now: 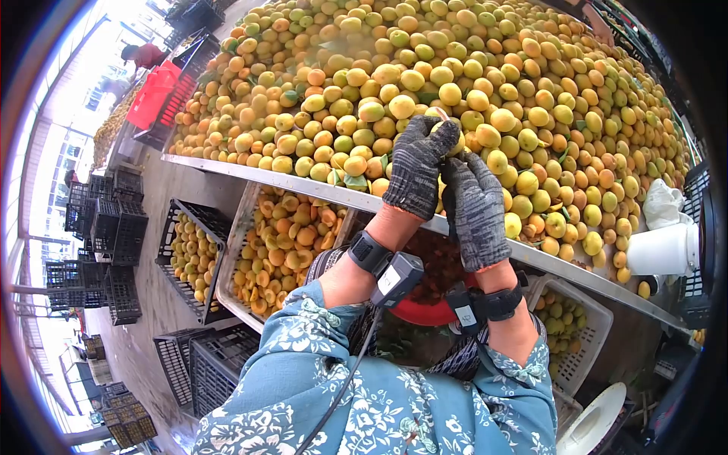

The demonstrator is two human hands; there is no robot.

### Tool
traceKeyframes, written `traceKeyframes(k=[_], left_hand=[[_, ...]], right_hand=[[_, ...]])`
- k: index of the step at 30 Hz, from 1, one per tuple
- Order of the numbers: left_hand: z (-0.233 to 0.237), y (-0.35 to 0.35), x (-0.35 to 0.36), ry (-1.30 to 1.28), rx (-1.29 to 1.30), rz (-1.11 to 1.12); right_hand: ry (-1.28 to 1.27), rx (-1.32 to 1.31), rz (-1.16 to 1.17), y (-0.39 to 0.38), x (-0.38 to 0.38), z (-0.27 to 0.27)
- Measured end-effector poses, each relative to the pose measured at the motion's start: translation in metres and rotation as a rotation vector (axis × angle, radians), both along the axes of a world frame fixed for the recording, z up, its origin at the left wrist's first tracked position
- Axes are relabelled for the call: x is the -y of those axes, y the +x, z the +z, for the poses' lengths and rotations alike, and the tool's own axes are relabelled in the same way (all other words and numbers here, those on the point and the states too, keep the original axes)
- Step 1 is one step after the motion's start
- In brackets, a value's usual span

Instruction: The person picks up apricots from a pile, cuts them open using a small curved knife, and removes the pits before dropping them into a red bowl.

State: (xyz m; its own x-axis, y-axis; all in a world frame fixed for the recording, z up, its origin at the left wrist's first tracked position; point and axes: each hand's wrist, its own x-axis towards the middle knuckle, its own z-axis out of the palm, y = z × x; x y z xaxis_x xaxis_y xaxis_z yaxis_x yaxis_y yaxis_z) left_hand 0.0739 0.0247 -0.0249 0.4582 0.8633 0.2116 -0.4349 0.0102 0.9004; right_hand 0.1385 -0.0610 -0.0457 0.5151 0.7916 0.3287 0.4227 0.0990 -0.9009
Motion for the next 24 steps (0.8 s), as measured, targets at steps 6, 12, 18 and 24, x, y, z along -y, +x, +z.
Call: traceKeyframes(k=[6, 12, 18, 24], left_hand=[[0.006, -0.002, -0.003, -0.166, 0.08, -0.027], [0.007, -0.005, 0.0, -0.294, 0.15, -0.074], [-0.008, 0.0, -0.005, -0.432, 0.234, -0.091], [-0.006, 0.003, 0.014, -0.267, -0.02, -0.054]], right_hand=[[-0.078, -0.01, -0.054, -0.007, 0.006, 0.021], [0.045, 0.657, -0.099, -0.001, 0.007, -0.004], [-0.094, -0.187, -0.09, -0.015, 0.003, 0.016], [-0.028, -0.432, -0.053, 0.0, -0.004, 0.009]])
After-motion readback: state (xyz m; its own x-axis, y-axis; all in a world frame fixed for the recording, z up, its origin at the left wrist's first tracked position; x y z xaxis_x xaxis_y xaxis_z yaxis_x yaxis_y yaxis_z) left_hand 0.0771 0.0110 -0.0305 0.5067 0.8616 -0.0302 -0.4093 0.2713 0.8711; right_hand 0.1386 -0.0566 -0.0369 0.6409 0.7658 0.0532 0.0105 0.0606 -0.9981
